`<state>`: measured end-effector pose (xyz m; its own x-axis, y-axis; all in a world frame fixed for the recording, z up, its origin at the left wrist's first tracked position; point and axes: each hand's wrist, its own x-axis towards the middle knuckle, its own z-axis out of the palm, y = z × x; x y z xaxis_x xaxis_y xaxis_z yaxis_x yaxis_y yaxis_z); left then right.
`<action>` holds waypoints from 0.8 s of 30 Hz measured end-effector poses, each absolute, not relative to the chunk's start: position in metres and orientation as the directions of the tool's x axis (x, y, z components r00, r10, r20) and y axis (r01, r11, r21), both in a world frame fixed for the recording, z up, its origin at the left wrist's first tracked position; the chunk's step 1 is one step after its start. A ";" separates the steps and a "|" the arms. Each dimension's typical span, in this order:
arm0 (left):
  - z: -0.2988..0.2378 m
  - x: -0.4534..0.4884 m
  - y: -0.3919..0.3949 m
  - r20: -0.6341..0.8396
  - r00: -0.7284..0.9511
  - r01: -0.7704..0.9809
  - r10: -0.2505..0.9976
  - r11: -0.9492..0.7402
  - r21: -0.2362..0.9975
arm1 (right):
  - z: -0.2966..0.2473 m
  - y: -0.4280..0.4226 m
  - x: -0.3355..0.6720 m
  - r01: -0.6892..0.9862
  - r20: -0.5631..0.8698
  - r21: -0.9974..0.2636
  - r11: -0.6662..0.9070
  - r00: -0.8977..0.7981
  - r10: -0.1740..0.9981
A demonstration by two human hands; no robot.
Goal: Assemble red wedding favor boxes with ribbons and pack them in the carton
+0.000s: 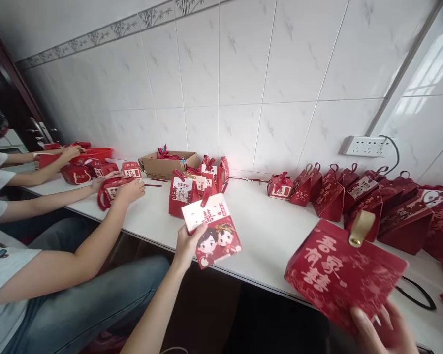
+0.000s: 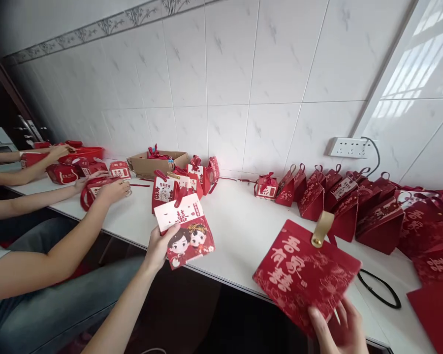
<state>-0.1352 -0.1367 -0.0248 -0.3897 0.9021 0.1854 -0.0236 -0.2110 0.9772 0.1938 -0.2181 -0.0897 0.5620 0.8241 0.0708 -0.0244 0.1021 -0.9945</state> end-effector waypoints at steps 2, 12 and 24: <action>-0.015 -0.109 -0.153 0.105 -0.261 -0.140 0.959 -0.146 0.979 | -0.076 -0.198 0.185 0.054 0.197 -0.978 0.201 0.555 0.808; 0.021 -0.039 -0.188 -0.015 0.116 -0.190 0.993 0.037 0.981 | -0.074 -0.142 0.186 0.336 0.295 -0.924 0.179 0.333 0.896; 0.012 -0.013 -0.184 -0.041 0.490 0.219 0.871 -0.078 0.973 | 0.022 -0.190 0.188 0.307 0.446 -0.874 0.376 0.199 0.873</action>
<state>-0.0129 -0.1844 0.0122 0.4898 0.8709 -0.0406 0.2186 -0.0776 0.9727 0.1876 -0.1903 0.0216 0.1994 0.8725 0.4460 0.3074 0.3764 -0.8739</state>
